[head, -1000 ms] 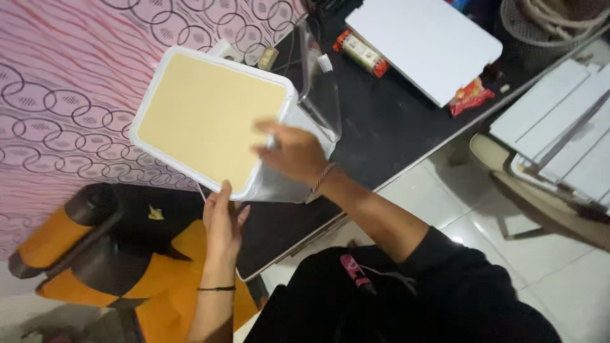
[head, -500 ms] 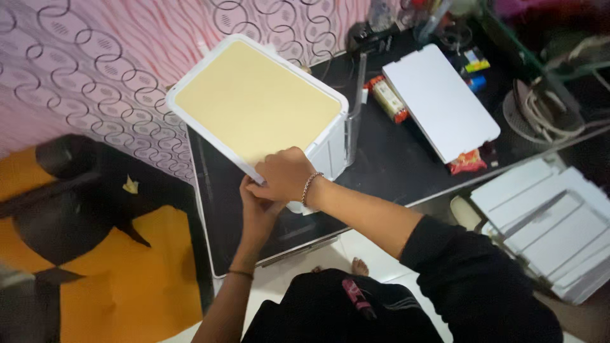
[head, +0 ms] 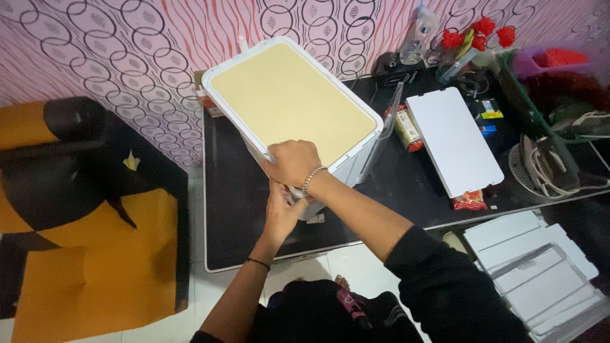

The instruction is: The person assembles a white plastic storage container by hand. They align the lid and base, then use a small green tool to press and secure the side clips. Finally, they open the container to show the interior.

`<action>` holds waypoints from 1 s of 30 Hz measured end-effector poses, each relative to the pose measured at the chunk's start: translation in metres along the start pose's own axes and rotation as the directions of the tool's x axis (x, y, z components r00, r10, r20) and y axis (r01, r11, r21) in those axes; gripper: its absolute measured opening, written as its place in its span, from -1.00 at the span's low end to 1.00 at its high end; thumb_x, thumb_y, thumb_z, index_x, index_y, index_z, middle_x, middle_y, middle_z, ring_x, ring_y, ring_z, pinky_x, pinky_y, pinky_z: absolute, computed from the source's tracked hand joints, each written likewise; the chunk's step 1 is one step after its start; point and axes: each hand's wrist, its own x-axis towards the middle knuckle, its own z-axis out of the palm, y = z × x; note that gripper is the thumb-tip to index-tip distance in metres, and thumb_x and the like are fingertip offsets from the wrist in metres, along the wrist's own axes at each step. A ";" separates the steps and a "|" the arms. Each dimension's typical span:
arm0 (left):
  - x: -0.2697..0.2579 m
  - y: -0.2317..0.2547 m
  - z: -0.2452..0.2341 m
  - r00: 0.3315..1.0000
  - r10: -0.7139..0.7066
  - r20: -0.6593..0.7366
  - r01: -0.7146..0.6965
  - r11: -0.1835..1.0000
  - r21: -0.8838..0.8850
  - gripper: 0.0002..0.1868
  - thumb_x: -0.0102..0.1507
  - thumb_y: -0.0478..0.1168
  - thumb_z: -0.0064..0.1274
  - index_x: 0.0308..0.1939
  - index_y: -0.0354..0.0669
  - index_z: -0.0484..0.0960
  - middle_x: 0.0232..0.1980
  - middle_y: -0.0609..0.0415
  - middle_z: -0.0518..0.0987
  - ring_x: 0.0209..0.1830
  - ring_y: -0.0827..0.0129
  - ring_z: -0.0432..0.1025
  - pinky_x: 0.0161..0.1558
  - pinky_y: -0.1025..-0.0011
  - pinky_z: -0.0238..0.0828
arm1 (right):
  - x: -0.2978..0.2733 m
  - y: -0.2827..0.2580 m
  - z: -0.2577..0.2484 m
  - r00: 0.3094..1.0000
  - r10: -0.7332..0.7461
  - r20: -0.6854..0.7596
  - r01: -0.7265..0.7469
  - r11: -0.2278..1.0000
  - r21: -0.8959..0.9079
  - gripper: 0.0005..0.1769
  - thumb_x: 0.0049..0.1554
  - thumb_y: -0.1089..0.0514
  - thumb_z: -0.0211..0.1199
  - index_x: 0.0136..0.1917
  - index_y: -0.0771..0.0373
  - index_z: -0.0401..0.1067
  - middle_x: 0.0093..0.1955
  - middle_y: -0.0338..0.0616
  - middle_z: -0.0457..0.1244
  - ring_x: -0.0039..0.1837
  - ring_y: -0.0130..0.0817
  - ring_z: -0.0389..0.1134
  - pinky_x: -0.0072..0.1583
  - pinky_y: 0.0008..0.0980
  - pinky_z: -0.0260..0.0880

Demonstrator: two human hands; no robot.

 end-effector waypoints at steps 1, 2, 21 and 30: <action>0.002 -0.001 0.001 0.995 -0.095 0.026 0.097 0.990 -0.099 -0.12 0.08 -0.28 0.44 0.34 -0.27 0.20 0.15 -0.06 0.55 0.12 0.31 0.50 0.11 0.31 0.48 | -0.001 0.001 -0.002 1.000 -0.004 -0.016 0.004 1.000 0.019 -0.62 0.04 -0.18 0.24 -0.24 0.15 0.57 -0.35 -0.01 0.39 -0.22 0.00 0.45 -0.09 -0.04 0.42; 0.004 -0.004 0.002 0.998 -0.033 0.051 0.043 0.978 -0.206 -0.15 0.11 -0.31 0.40 0.35 -0.28 0.20 0.19 -0.06 0.54 0.17 0.29 0.49 0.16 0.30 0.47 | -0.001 0.002 -0.003 0.999 -0.008 -0.033 0.009 0.999 0.039 -0.63 0.03 -0.18 0.24 -0.25 0.15 0.56 -0.36 -0.02 0.39 -0.23 -0.01 0.45 -0.09 -0.03 0.42; 0.003 -0.023 0.000 0.991 0.040 0.129 -0.006 0.967 -0.254 -0.22 0.20 -0.28 0.33 0.41 -0.26 0.26 0.25 -0.07 0.46 0.18 0.30 0.50 0.10 0.33 0.53 | 0.004 0.013 0.002 0.998 -0.049 -0.047 0.052 0.995 0.079 -0.63 0.01 -0.20 0.22 -0.35 0.13 0.49 -0.38 -0.08 0.35 -0.26 -0.03 0.42 -0.18 -0.06 0.38; 0.003 -0.026 -0.001 0.990 0.052 0.129 -0.033 0.989 -0.145 -0.31 0.16 -0.29 0.31 0.32 -0.31 0.36 0.26 -0.12 0.45 0.13 0.28 0.51 0.02 0.35 0.55 | 0.014 -0.002 -0.025 0.987 -0.042 0.152 0.056 0.994 -0.089 -0.55 -0.02 -0.29 0.28 -0.27 0.13 0.54 -0.32 0.00 0.37 -0.19 0.00 0.45 -0.12 -0.07 0.42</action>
